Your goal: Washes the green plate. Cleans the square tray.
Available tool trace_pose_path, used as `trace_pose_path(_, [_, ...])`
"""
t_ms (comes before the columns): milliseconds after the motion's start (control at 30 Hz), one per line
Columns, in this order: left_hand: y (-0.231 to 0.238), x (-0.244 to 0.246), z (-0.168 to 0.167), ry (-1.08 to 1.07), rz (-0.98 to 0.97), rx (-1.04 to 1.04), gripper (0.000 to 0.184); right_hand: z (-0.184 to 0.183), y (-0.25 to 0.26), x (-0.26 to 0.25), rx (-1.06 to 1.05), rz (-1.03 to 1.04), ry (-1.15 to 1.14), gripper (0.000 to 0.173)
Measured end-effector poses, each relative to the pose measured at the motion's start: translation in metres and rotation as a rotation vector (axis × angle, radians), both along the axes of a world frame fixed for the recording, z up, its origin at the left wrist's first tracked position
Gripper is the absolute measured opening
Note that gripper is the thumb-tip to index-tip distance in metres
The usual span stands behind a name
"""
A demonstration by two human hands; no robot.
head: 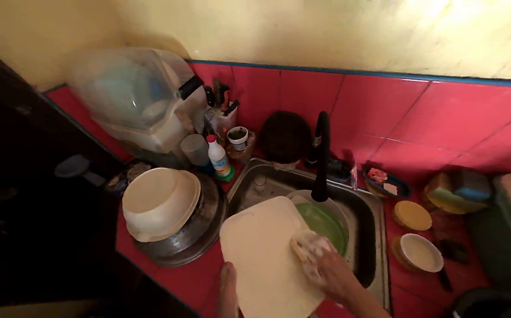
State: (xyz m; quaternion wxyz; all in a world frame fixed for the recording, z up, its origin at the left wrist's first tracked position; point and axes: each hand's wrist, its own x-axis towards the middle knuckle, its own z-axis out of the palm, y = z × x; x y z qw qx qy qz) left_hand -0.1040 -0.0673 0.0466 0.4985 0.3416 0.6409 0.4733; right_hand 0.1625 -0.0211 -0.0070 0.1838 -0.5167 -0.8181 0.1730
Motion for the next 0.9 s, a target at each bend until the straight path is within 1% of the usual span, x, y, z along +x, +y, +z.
trace_pose_path(67, [-0.005,0.014,-0.001,-0.038,-0.099,0.024,0.056,0.025,0.005,-0.021,-0.126,-0.141,0.003,0.047])
trace_pose_path(100, [-0.006,0.023,0.001,-0.070,-0.135,0.020,0.055,0.039,0.006,-0.035,-0.199,-0.157,0.003,0.046])
trace_pose_path(133, [-0.005,0.031,0.002,-0.094,-0.159,0.015,0.055,0.054,0.003,-0.048,-0.266,-0.128,0.011,0.046])
trace_pose_path(167, [-0.003,0.037,0.002,-0.104,-0.162,0.015,0.056,0.072,-0.002,-0.061,-0.388,-0.061,0.029,0.047])
trace_pose_path(200, [0.002,0.041,0.002,-0.094,-0.139,0.011,0.054,0.076,-0.012,-0.070,-0.417,0.018,0.045,0.047])
trace_pose_path(233, [0.006,0.041,0.003,-0.098,-0.105,0.007,0.053,0.065,-0.026,-0.075,-0.357,0.082,0.076,0.043])
trace_pose_path(267, [0.010,0.038,0.005,-0.086,-0.073,0.009,0.051,0.049,-0.041,-0.077,-0.243,0.130,0.123,0.037])
trace_pose_path(300, [0.012,0.031,0.004,-0.074,-0.047,0.030,0.051,0.038,-0.052,-0.074,-0.189,0.168,0.141,0.034])
trace_pose_path(333, [0.013,0.023,0.002,-0.059,-0.031,0.056,0.051,0.033,-0.059,-0.066,-0.179,0.169,0.133,0.032])
trace_pose_path(367, [0.014,0.014,-0.001,-0.040,-0.023,0.083,0.051,0.030,-0.062,-0.055,-0.165,0.126,0.105,0.031])
trace_pose_path(433, [0.010,0.001,-0.007,-0.005,-0.043,0.097,0.053,0.027,-0.056,-0.028,-0.177,-0.038,0.056,0.033])
trace_pose_path(500, [0.003,-0.004,-0.012,0.016,-0.139,0.091,0.054,0.023,-0.032,-0.013,-0.235,-0.203,0.014,0.037])
trace_pose_path(567, [-0.003,0.006,-0.011,-0.013,-0.237,0.082,0.053,0.032,-0.008,-0.017,-0.262,-0.311,0.016,0.041])
trace_pose_path(633, [-0.001,0.024,-0.003,-0.044,-0.293,0.054,0.049,0.044,0.000,-0.039,-0.201,-0.321,0.096,0.039])
trace_pose_path(700, [0.006,0.035,0.002,-0.065,-0.299,0.089,0.046,0.052,-0.012,-0.068,-0.063,-0.233,0.188,0.032])
trace_pose_path(767, [0.016,0.036,-0.001,-0.091,-0.257,0.174,0.040,0.054,-0.033,-0.087,-0.004,-0.077,0.225,0.028])
trace_pose_path(800, [0.019,0.033,0.000,-0.096,-0.211,0.192,0.037,0.047,-0.044,-0.091,0.038,-0.009,0.229,0.027])
trace_pose_path(833, [0.021,0.027,0.002,-0.094,-0.168,0.200,0.037,0.042,-0.053,-0.090,0.080,0.049,0.227,0.028])
trace_pose_path(900, [0.022,0.013,0.004,-0.082,-0.093,0.192,0.040,0.033,-0.063,-0.073,0.099,0.138,0.222,0.031])
